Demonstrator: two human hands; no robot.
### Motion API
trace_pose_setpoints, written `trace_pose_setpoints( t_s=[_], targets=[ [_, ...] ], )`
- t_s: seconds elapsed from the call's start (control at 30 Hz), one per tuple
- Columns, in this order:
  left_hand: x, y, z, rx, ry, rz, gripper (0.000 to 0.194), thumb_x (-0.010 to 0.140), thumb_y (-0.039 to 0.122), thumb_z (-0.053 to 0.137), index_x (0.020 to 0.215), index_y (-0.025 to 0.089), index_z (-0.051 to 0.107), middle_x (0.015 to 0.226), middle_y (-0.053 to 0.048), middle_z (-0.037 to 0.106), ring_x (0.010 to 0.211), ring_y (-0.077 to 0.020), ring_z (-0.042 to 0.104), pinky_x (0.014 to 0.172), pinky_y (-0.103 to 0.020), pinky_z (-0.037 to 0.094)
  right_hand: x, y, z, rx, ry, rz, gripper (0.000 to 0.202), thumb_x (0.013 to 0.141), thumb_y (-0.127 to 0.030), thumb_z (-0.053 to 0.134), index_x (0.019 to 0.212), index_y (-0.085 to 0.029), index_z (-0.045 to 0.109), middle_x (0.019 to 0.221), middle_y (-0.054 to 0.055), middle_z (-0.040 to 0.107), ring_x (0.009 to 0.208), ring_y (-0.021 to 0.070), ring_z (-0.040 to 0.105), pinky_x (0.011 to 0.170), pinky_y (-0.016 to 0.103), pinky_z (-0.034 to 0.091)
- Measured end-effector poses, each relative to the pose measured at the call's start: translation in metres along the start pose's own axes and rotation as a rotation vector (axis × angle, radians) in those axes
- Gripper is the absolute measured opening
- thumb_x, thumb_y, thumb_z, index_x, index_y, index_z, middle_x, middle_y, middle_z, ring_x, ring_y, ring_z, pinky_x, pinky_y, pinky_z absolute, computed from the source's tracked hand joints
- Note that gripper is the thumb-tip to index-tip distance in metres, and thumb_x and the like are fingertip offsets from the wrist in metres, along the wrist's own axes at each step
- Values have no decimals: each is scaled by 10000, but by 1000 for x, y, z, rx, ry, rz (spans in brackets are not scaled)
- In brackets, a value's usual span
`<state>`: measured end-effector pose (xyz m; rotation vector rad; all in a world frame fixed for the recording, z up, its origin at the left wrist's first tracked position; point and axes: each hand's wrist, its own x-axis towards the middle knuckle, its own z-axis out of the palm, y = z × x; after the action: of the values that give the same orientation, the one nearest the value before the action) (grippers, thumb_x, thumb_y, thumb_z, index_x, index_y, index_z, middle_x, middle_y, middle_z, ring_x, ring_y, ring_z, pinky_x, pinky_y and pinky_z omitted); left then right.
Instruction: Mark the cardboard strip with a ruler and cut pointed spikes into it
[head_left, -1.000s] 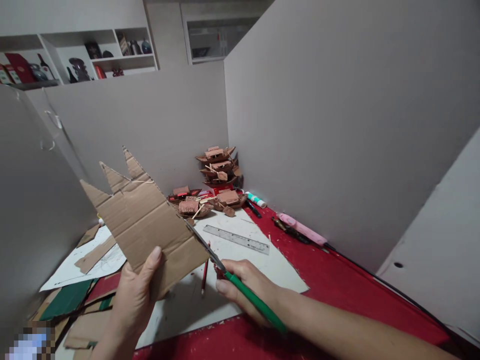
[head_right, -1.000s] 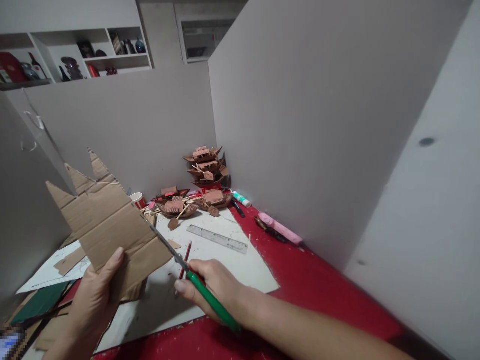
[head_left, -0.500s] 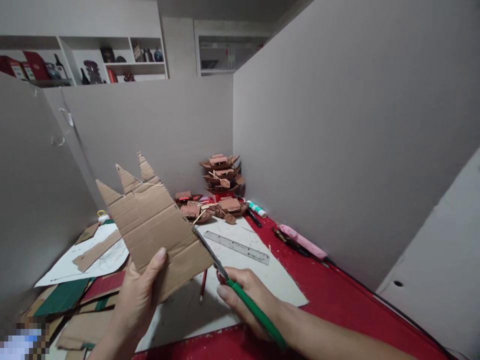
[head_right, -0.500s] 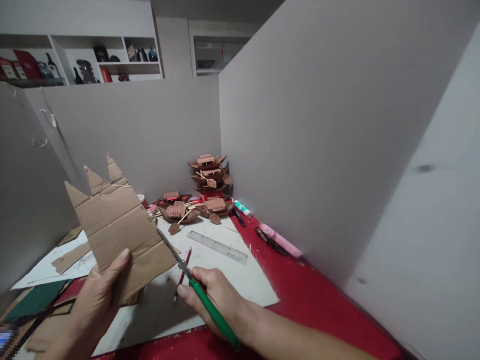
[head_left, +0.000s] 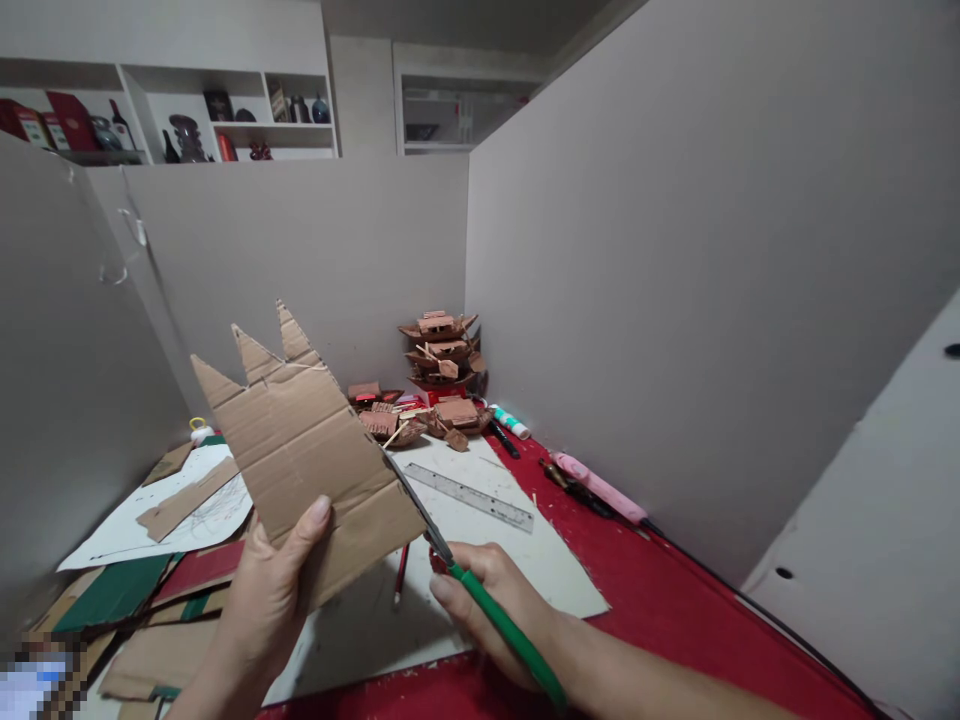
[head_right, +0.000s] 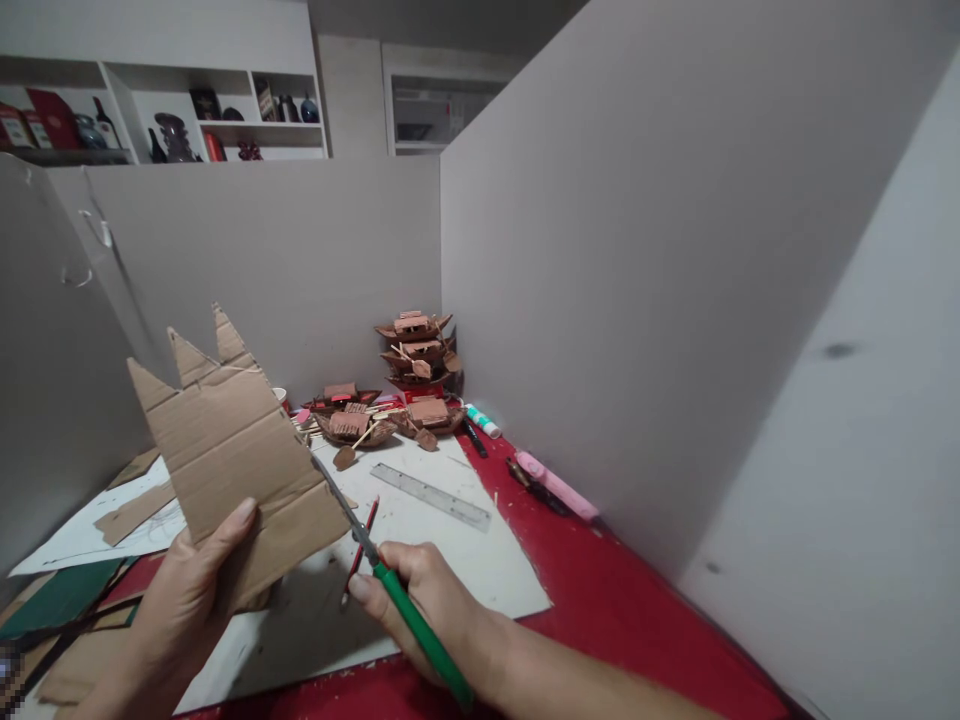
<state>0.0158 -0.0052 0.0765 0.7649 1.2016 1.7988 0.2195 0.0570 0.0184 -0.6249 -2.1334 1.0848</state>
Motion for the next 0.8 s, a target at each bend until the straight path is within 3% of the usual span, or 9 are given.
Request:
trace_pose_setpoints(
  t_s=[0.2,0.33,0.5,0.8],
  targets=[
    [0,-7,-2,31,-90,-30,639,661,382,842,1224,157,641,1041,-116,762,989,-296,709,894,-377,557,3,-1,-6,-136,30,16,529,915,-670,359,736,-186,475,623,-22,433,576,119,362,557,250,338],
    [-2,-9,1,6,-90,-33,709,636,381,855,1272,173,621,1039,-120,763,997,-316,704,878,-398,564,2,-4,-6,-99,35,8,558,917,-677,351,770,-173,542,630,-14,458,590,127,381,571,250,358],
    [-2,-6,2,21,-89,-65,775,626,401,857,1315,175,584,1052,-125,759,948,-312,719,859,-413,571,1,-4,-2,38,11,31,573,920,-671,361,819,-148,573,667,-16,437,608,120,369,563,238,340],
    [-9,-4,8,10,-71,-60,757,612,402,861,1286,172,604,1053,-120,758,936,-312,719,808,-394,586,-2,0,5,157,20,49,551,899,-682,405,733,-168,511,650,-28,344,596,112,293,539,235,307]
  ],
)
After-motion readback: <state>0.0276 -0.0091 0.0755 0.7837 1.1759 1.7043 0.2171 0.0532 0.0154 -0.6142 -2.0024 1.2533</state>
